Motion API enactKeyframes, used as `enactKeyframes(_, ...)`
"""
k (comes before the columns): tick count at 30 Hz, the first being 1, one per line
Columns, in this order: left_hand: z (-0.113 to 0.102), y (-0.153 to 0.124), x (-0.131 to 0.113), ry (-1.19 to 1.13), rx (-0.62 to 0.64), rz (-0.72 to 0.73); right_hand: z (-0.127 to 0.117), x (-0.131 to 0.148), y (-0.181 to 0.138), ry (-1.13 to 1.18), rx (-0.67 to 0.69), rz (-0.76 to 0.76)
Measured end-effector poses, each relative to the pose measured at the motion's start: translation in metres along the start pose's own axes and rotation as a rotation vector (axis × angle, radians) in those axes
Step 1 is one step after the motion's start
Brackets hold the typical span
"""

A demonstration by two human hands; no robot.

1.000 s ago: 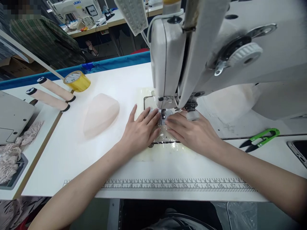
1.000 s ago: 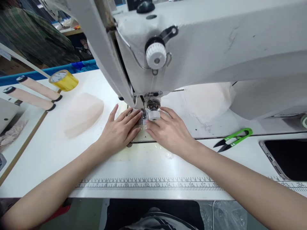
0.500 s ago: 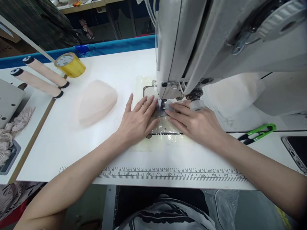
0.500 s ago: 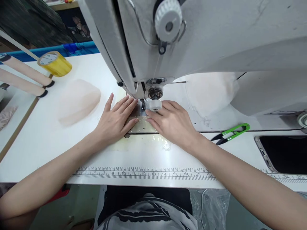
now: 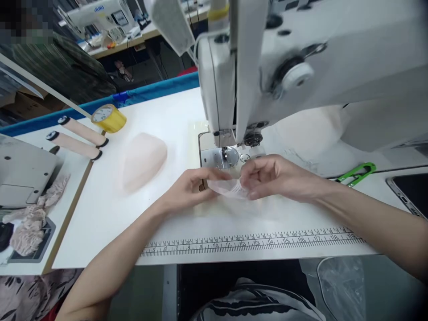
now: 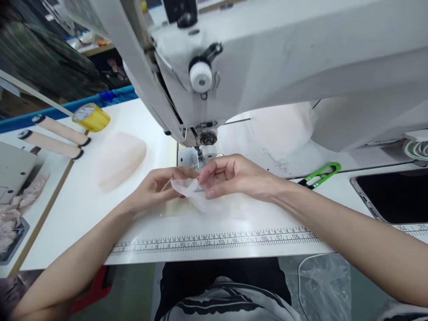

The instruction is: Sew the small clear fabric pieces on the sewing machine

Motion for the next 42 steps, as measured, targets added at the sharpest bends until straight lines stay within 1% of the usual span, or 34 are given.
enactKeyframes(2, -0.008, -0.006, 0.002, -0.21, -0.02, -0.14, 0.002, -0.003, 0.002, 0.062, -0.003, 0.013)
enactKeyframes(3, -0.012, -0.008, 0.001, -0.261, -0.04, -0.179, 0.004, -0.005, 0.003, 0.071, 0.021, 0.018)
enactKeyframes(5, -0.021, -0.011, -0.004, -0.28, -0.073, -0.233, 0.011, -0.006, 0.005, 0.06, 0.09, 0.031)
enactKeyframes(7, -0.028, -0.013, -0.011, -0.214, -0.095, -0.278, 0.018, -0.005, 0.006, 0.023, 0.143, 0.04)
enactKeyframes(8, -0.032, -0.014, -0.016, -0.162, -0.102, -0.292, 0.02, -0.004, 0.007, 0.0, 0.145, 0.039)
enactKeyframes(11, -0.043, -0.02, -0.036, -0.001, -0.131, -0.295, 0.024, 0.001, 0.011, -0.076, 0.081, 0.035)
enactKeyframes(13, -0.049, -0.03, -0.052, 0.096, -0.181, -0.279, 0.027, 0.003, 0.016, -0.119, 0.047, 0.047)
enactKeyframes(15, -0.048, -0.045, -0.07, 0.209, -0.221, -0.26, 0.032, 0.002, 0.022, -0.097, 0.036, 0.075)
enactKeyframes(16, -0.044, -0.053, -0.079, 0.26, -0.207, -0.255, 0.035, 0.001, 0.026, -0.053, 0.034, 0.088)
enactKeyframes(17, -0.036, -0.062, -0.086, 0.295, -0.147, -0.261, 0.039, 0.001, 0.03, 0.008, 0.038, 0.098)
enactKeyframes(18, -0.024, -0.07, -0.091, 0.297, -0.031, -0.277, 0.043, 0.001, 0.034, 0.076, 0.047, 0.102)
enactKeyframes(20, 0.002, -0.087, -0.095, 0.205, 0.296, -0.314, 0.051, 0.002, 0.042, 0.2, 0.08, 0.102)
enactKeyframes(21, 0.009, -0.094, -0.094, 0.149, 0.389, -0.324, 0.055, 0.003, 0.045, 0.247, 0.097, 0.103)
enactKeyframes(22, 0.01, -0.097, -0.092, 0.11, 0.385, -0.326, 0.059, 0.004, 0.048, 0.281, 0.109, 0.106)
enactKeyframes(23, 0.003, -0.095, -0.087, 0.102, 0.267, -0.313, 0.062, 0.006, 0.051, 0.3, 0.117, 0.11)
enactKeyframes(25, -0.028, -0.088, -0.072, 0.159, -0.164, -0.249, 0.068, 0.01, 0.055, 0.3, 0.122, 0.113)
enactKeyframes(26, -0.044, -0.086, -0.064, 0.186, -0.353, -0.2, 0.07, 0.013, 0.057, 0.288, 0.122, 0.111)
enactKeyframes(27, -0.054, -0.082, -0.054, 0.183, -0.417, -0.177, 0.072, 0.015, 0.059, 0.273, 0.119, 0.111)
enactKeyframes(28, -0.059, -0.077, -0.04, 0.121, -0.363, -0.2, 0.073, 0.017, 0.061, 0.255, 0.113, 0.111)
enactKeyframes(29, -0.062, -0.074, -0.026, 0.012, -0.275, -0.253, 0.074, 0.019, 0.063, 0.234, 0.105, 0.108)
enactKeyframes(31, -0.065, -0.075, -0.003, -0.2, -0.112, -0.401, 0.076, 0.023, 0.066, 0.196, 0.101, 0.092)
enactKeyframes(32, -0.067, -0.08, 0.004, -0.278, -0.078, -0.461, 0.077, 0.025, 0.067, 0.181, 0.098, 0.077)
enactKeyframes(33, -0.072, -0.087, 0.009, -0.33, -0.081, -0.503, 0.078, 0.026, 0.069, 0.168, 0.092, 0.06)
enactKeyframes(34, -0.078, -0.095, 0.011, -0.361, -0.115, -0.52, 0.078, 0.027, 0.072, 0.161, 0.08, 0.038)
enactKeyframes(35, -0.086, -0.103, 0.011, -0.376, -0.184, -0.509, 0.079, 0.028, 0.076, 0.157, 0.062, 0.009)
enactKeyframes(38, -0.125, -0.119, 0.007, -0.321, -0.479, -0.405, 0.083, 0.032, 0.097, 0.126, -0.016, -0.124)
enactKeyframes(40, -0.156, -0.119, 0.006, -0.233, -0.641, -0.347, 0.085, 0.037, 0.118, 0.055, -0.068, -0.222)
enactKeyframes(42, -0.187, -0.109, 0.012, -0.143, -0.725, -0.33, 0.087, 0.04, 0.144, -0.036, -0.119, -0.287)
Point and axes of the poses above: each hand's wrist, its own y-axis towards the middle knuckle, its own z-axis out of the palm, x = y × z, the point moved 5 cm from there along y, towards the middle knuckle, and after that the axes turned 7 degrees about -y, right-handed, at the moved point
